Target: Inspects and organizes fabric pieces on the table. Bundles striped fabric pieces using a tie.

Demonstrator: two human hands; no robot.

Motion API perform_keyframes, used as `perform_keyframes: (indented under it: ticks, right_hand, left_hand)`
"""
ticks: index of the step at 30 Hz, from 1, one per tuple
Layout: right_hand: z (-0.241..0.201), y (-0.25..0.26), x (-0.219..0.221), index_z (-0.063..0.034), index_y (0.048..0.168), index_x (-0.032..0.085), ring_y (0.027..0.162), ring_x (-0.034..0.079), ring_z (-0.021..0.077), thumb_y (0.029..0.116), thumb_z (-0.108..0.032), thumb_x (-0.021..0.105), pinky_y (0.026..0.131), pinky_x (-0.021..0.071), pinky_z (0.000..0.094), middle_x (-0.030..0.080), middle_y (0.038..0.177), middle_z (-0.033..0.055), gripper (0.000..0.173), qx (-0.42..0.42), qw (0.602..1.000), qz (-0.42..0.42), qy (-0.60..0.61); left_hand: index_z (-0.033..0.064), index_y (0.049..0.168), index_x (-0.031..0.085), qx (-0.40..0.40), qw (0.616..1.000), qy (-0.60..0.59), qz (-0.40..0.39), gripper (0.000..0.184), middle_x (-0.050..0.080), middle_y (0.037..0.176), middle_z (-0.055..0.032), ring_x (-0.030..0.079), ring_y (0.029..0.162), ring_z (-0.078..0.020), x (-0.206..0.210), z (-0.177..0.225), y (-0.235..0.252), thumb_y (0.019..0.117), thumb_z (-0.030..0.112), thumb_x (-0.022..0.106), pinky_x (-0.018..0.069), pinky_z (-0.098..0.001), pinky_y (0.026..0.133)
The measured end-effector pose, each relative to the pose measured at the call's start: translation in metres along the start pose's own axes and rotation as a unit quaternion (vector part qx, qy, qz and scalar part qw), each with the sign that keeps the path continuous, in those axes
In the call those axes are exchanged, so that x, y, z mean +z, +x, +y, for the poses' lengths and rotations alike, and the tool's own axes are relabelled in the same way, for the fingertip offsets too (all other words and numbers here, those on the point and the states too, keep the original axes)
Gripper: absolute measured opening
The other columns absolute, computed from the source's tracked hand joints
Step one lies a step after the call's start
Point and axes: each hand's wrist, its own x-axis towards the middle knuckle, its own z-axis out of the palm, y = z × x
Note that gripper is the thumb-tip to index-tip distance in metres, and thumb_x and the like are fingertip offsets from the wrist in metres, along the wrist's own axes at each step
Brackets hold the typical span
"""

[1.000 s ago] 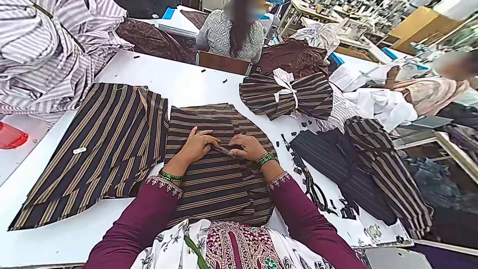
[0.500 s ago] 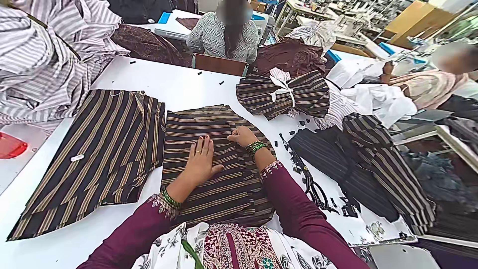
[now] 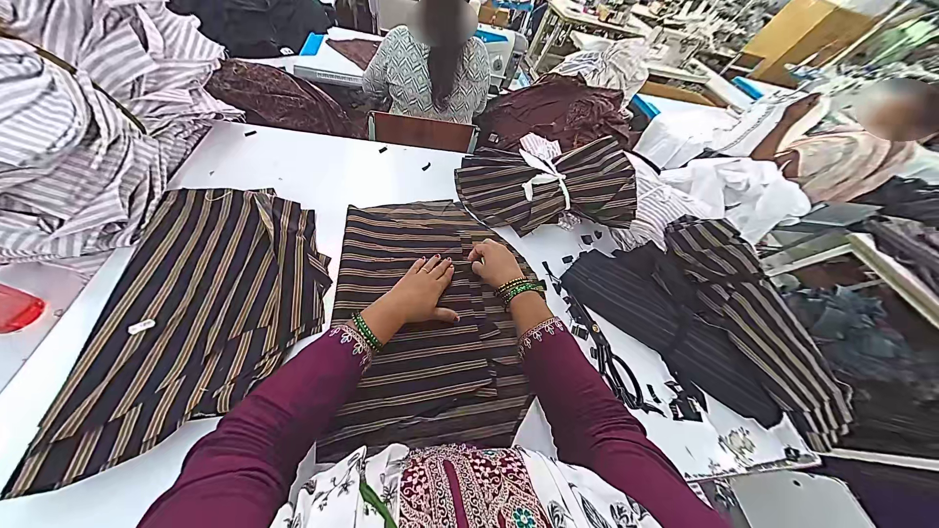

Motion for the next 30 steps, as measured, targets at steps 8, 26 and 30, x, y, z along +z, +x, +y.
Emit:
perform_keyframes:
  ticks: [8, 26, 30]
  right_hand:
    - [0.014, -0.014, 0.013, -0.0006, 0.11, 0.073, 0.114, 0.062, 0.0326, 0.0985, -0.012, 0.062, 0.102, 0.0474, 0.0503, 0.066, 0.118, 0.0186, 0.02, -0.027, 0.995, 0.035, 0.089]
    - [-0.011, -0.016, -0.009, -0.0023, 0.126, 0.064, 0.069, 0.062, 0.0303, 0.0971, -0.008, 0.069, 0.067, 0.0555, 0.0486, 0.064, 0.089, 0.0199, 0.03, -0.009, 0.978, 0.071, 0.195]
    - [-0.025, -0.004, 0.002, 0.0012, 0.11, 0.071, 0.089, 0.067, 0.0381, 0.0981, -0.013, 0.068, 0.083, 0.0534, 0.0573, 0.07, 0.097, 0.0232, 0.019, -0.048, 0.991, 0.072, 0.102]
  left_hand:
    - [0.005, 0.163, 0.021, -0.039, 0.998, -0.016, 0.052, 0.103, 0.015, 0.172, -0.0128, 0.008, 0.159, -0.0355, 0.021, 0.01, -0.001, 0.0933, 0.078, 0.042, 0.0039, -0.0638, 0.123]
    - [0.0096, 0.165, 0.016, -0.121, 0.992, -0.034, 0.02, 0.115, 0.007, 0.17, -0.0235, 0.005, 0.156, -0.0491, 0.012, 0.046, 0.005, 0.0843, 0.081, 0.055, 0.0047, -0.0772, 0.116]
    - [0.0203, 0.166, 0.013, -0.131, 0.991, -0.033, 0.012, 0.112, 0.003, 0.17, -0.0264, 0.001, 0.154, -0.0539, 0.012, 0.049, 0.007, 0.0829, 0.083, 0.055, 0.0026, -0.0813, 0.112]
